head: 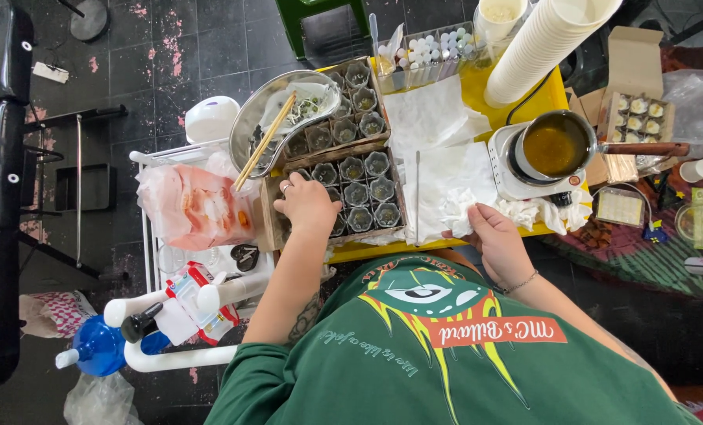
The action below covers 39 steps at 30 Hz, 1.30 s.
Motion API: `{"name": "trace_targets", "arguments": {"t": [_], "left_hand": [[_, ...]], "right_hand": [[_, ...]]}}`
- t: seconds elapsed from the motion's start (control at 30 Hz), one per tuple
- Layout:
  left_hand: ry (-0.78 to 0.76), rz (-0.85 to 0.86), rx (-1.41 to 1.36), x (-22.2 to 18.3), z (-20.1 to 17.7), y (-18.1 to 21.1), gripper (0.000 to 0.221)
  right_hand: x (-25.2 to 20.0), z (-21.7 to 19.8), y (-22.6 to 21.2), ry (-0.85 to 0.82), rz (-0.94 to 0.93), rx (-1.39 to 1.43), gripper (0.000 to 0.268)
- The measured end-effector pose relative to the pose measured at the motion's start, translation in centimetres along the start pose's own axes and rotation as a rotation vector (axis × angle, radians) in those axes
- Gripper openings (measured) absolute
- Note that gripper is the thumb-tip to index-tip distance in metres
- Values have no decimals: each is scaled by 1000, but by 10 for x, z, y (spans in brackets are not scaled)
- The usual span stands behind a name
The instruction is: Cleaning and preparing small glass jars with a tissue at a candle production station.
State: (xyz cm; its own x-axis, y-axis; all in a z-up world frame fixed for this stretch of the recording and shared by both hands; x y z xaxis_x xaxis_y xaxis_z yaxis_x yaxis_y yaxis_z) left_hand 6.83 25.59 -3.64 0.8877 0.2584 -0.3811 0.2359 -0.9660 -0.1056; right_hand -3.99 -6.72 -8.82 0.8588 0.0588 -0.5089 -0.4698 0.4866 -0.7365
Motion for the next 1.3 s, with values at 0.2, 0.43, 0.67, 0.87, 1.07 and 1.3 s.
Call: {"name": "trace_targets", "arguments": {"t": [0.2,0.43,0.67,0.87,1.07,1.3], "left_hand": [[-9,-28,32,5,9,7,59],[81,-17,32,-10,-13,2,67],[23,265,-981,-7,-1,-22,52],[-744,488,-1989,-44,-1,50,62],[-960,622,-2124,-75,-18,101,66],[-713,549,-2022,-80,-32,141,53]], "right_hand": [[-1,-5,-3,-14,9,8,27],[0,-25,-10,39,-4,-38,24],[5,-32,-22,-33,46,-23,20],[5,-32,-44,-90,88,-240,16],[1,-22,-76,-253,50,-291,17],[-17,-8,-122,-391,-303,-613,26]]}}
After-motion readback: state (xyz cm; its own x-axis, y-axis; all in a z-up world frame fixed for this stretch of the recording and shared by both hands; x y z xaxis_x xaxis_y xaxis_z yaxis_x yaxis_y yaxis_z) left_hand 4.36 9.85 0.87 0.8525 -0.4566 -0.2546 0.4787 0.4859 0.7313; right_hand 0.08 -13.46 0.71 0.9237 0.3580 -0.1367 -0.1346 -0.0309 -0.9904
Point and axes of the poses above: each hand's wrist, its own x-axis towards the middle knuckle, its own z-axis out of the palm, y = z × x, the point moved 8 cm from there along x, towards the middle knuckle
